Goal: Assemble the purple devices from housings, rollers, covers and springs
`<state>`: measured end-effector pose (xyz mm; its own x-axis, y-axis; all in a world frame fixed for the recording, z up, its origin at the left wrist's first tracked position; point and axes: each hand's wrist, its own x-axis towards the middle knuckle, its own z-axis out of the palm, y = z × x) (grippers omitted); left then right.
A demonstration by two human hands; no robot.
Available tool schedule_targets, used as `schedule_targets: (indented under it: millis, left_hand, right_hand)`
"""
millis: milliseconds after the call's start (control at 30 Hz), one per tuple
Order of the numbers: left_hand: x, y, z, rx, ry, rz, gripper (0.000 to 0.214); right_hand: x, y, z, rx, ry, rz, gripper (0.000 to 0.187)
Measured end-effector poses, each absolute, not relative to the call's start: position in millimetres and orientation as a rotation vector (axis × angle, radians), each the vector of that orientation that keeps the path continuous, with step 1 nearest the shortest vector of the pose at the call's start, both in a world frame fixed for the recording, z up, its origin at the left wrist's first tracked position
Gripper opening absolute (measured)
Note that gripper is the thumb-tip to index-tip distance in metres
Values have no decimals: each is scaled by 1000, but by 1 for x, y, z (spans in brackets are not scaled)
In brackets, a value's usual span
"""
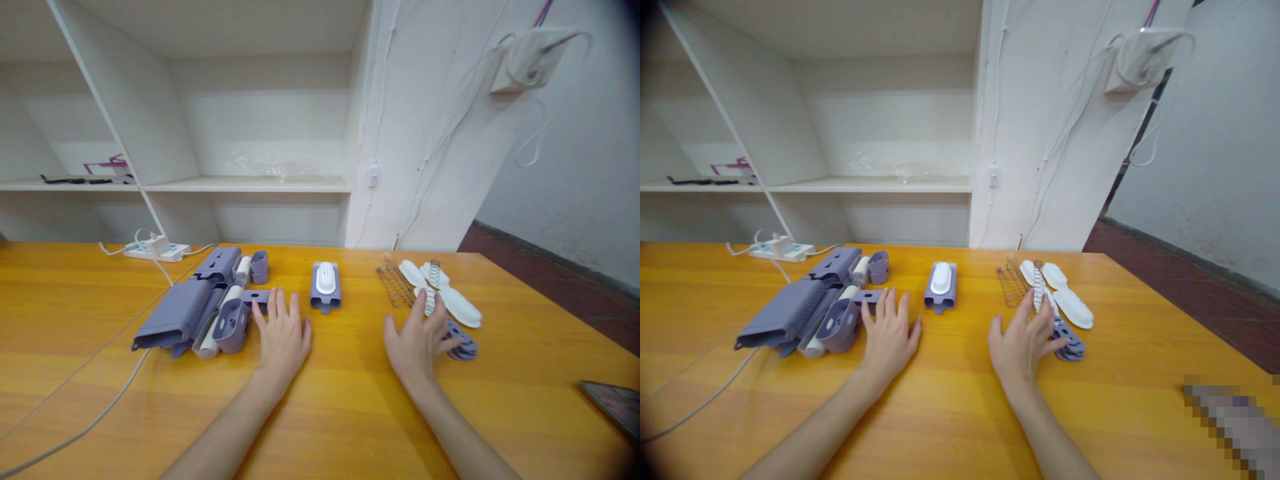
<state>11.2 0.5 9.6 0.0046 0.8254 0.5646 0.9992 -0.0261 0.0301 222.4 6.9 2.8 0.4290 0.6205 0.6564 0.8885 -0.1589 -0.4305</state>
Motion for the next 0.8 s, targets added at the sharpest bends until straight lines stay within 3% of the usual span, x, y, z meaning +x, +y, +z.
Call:
schedule_targets:
  millis: [567,800]
  left_hand:
    - [9,1,9,-1988,-1862,-656,46]
    - [11,2,9,-1983,-1857,-635,46]
  right_hand:
    - [219,2,4,-1900,-1475,-440,59]
    - [215,-2,4,-1566,-1618,-257,59]
